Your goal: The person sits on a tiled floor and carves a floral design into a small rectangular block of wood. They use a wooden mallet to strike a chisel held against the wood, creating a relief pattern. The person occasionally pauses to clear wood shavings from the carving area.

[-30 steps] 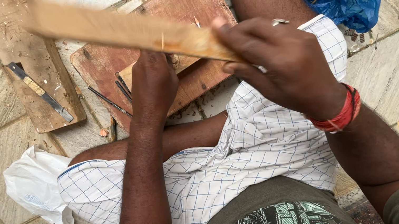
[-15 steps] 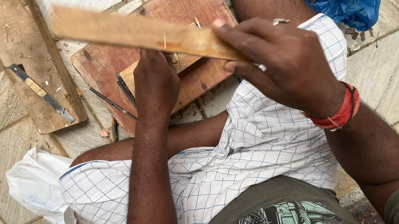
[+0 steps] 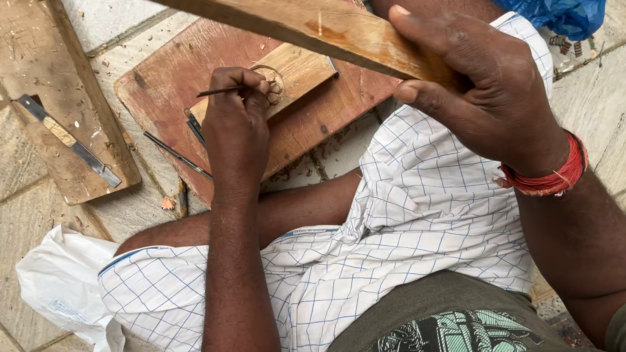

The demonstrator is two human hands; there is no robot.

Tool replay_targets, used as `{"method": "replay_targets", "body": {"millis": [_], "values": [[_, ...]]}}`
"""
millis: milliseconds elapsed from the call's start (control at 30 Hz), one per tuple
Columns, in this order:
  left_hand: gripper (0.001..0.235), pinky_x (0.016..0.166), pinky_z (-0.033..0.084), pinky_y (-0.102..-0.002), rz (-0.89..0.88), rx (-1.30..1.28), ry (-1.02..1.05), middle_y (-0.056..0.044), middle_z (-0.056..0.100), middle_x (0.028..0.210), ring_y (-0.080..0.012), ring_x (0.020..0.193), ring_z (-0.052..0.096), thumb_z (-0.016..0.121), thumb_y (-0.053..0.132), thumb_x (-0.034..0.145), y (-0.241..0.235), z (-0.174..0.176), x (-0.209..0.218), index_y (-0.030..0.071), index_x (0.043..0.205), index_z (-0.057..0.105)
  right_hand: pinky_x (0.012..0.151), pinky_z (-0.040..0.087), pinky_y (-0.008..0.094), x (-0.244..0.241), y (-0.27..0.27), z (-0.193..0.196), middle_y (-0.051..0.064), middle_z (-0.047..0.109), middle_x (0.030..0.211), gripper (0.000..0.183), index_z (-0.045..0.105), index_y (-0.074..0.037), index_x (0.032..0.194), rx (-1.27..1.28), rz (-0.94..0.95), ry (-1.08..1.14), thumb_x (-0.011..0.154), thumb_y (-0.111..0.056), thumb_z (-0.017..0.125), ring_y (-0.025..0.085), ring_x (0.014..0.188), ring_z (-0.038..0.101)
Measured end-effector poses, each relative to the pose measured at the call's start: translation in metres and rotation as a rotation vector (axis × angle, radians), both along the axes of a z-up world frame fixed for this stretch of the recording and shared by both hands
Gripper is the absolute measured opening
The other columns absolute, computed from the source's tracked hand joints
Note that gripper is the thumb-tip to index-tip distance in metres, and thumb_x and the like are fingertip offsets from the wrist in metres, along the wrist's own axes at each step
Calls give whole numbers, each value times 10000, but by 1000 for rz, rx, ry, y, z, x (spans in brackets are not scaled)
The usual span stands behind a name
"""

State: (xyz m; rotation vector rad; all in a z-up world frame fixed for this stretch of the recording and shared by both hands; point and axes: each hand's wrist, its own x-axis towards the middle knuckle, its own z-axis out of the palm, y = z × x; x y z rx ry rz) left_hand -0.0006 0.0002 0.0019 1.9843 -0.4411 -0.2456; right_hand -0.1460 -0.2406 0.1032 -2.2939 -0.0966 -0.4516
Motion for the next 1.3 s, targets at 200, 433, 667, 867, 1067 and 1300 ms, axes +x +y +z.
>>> {"method": "replay_targets", "body": {"millis": [200,433,667,867,1067,1300], "values": [[101,813,631,-332,-68,60,-31,-103,719,1068,-211,1019,765,595,49,1057,3,1,4,84,1135,541,657,504,255,-5,-2,3,130,745,1181,589,579,-33,1503,-49,-21,4,1001,-211,829,133,815,657],[191,770,623,-414,-151,181,-160,-150,707,1056,-285,968,755,601,39,1051,7,-13,8,34,1222,515,801,616,278,-5,9,23,155,717,1211,532,554,-29,1471,-104,59,-94,1041,-212,807,186,1034,736],[82,761,593,-514,-252,420,-365,-216,705,941,-405,866,710,647,13,982,11,-31,7,-5,1058,670,687,578,326,19,24,33,113,747,1140,496,652,-80,1413,-505,123,-92,972,-221,829,184,847,708],[107,780,593,-488,-212,309,-363,-201,711,936,-383,865,724,634,-25,961,17,-51,10,-21,1061,671,780,593,350,11,24,46,137,716,1189,499,603,-35,1425,-278,130,-73,1004,-220,794,214,945,720],[112,763,582,-505,-227,275,-428,-208,712,947,-401,864,719,664,-18,935,18,-49,14,-23,1046,676,824,611,347,14,29,45,130,706,1229,498,603,-39,1429,-256,121,-92,1014,-242,789,216,992,731],[85,756,568,-520,-266,276,-452,-218,705,935,-438,861,691,678,-24,930,21,-49,20,-19,1015,675,749,594,344,15,28,39,123,730,1208,499,631,-41,1425,-346,97,-41,997,-235,801,200,923,723]]}}
